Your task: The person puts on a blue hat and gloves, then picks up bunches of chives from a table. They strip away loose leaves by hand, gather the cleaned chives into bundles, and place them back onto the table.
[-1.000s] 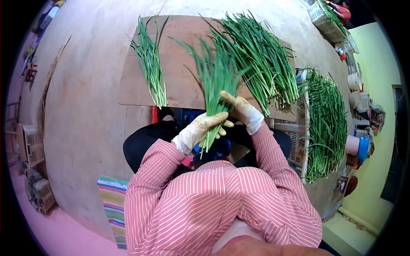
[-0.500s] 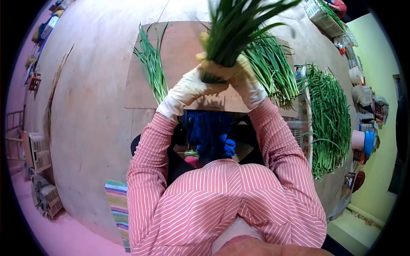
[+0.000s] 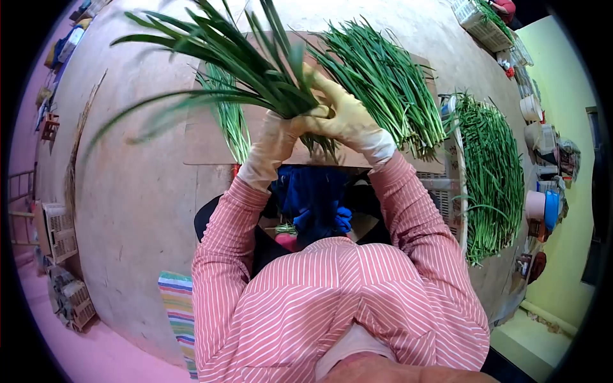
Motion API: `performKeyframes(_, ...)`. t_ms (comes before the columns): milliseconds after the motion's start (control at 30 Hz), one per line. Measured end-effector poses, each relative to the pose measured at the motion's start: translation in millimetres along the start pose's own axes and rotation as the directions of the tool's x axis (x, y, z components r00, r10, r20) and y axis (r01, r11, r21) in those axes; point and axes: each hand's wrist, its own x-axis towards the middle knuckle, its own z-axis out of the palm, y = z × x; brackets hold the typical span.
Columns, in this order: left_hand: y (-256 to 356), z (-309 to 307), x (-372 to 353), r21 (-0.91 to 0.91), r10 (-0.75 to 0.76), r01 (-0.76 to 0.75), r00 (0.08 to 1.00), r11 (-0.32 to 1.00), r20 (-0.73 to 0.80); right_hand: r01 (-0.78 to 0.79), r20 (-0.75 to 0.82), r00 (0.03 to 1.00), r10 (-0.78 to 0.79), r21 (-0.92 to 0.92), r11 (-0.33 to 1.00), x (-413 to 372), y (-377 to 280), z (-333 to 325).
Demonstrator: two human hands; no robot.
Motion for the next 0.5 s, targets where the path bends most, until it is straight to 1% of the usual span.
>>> performKeyframes(33, 24.7, 9.5, 1.2, 0.023, -0.127, 0.129, 0.989, 0.991, -0.069, 0.012, 0.023, 1.0, -0.01, -0.085, 0.996, -4.3, 10.9, -9.2)
performKeyframes(67, 49.3, 21.1, 1.9, 0.037, -0.249, 0.256, 0.958, 0.966, -0.141, 0.056, 0.054, 0.998, -0.042, -0.283, 0.957, -8.0, 21.0, -16.4)
performKeyframes(100, 59.5, 30.6, -0.3, -0.04, -0.193, 0.189, 0.958, 0.981, -0.211, -0.03, 0.094, 0.994, 0.049, -0.202, 0.979, -15.3, 30.5, -16.3)
performKeyframes(133, 54.0, 25.8, -1.1, -0.143, -0.197, 0.16, 0.934, 0.977, -0.3, -0.121, 0.141, 0.98, 0.138, -0.122, 0.985, -25.0, 41.8, -13.3)
performKeyframes(167, 52.7, 20.2, -2.6, -0.228, -0.229, 0.167, 0.933, 0.959, -0.278, -0.039, 0.146, 0.987, 0.064, -0.166, 0.985, -30.7, 62.3, -7.9)
performKeyframes(200, 51.3, 15.6, -4.3, -0.311, -0.258, 0.173, 0.932, 0.934, -0.255, -0.231, 0.207, 0.947, 0.246, -0.092, 0.969, -38.6, 68.9, -3.3)
performKeyframes(233, 47.6, 12.6, -5.2, -0.312, -0.258, 0.173, 0.931, 0.934, -0.257, -0.266, 0.202, 0.943, 0.265, -0.022, 0.964, -45.1, 77.5, 3.6)
performKeyframes(267, 43.3, 9.5, -7.0, -0.371, -0.342, 0.222, 0.891, 0.902, -0.299, -0.3, 0.2, 0.937, 0.285, 0.049, 0.953, -50.7, 87.0, 12.2)
performKeyframes(300, 38.5, 6.6, -8.1, -0.431, -0.424, 0.265, 0.842, 0.863, -0.332, -0.3, 0.189, 0.943, 0.273, 0.129, 0.945, -54.2, 97.7, 20.1)
performKeyframes(333, 33.6, 5.2, -8.2, -0.43, -0.424, 0.265, 0.842, 0.863, -0.333, -0.296, 0.175, 0.949, 0.262, 0.209, 0.932, -57.7, 105.8, 26.5)
performKeyframes(367, 28.1, 4.6, -7.7, -0.466, -0.49, 0.307, 0.8, 0.83, -0.345, -0.34, 0.171, 0.935, 0.31, 0.194, 0.92, -62.4, 108.4, 30.6)
performKeyframes(400, 22.0, 2.5, -6.8, -0.503, -0.553, 0.346, 0.754, 0.792, -0.353, -0.348, 0.187, 0.931, 0.313, 0.198, 0.916, -62.6, 121.0, 35.1)
performKeyframes(467, 6.3, -5.0, -6.6, -0.508, -0.573, 0.369, 0.747, 0.779, -0.337, -0.592, 0.201, 0.8, 0.565, 0.116, 0.797, -64.0, 118.5, 38.1)
performKeyframes(500, 0.9, -6.6, -6.7, -0.513, -0.593, 0.397, 0.747, 0.761, -0.301, -0.592, 0.202, 0.801, 0.564, 0.115, 0.798, -69.1, 115.2, 41.4)
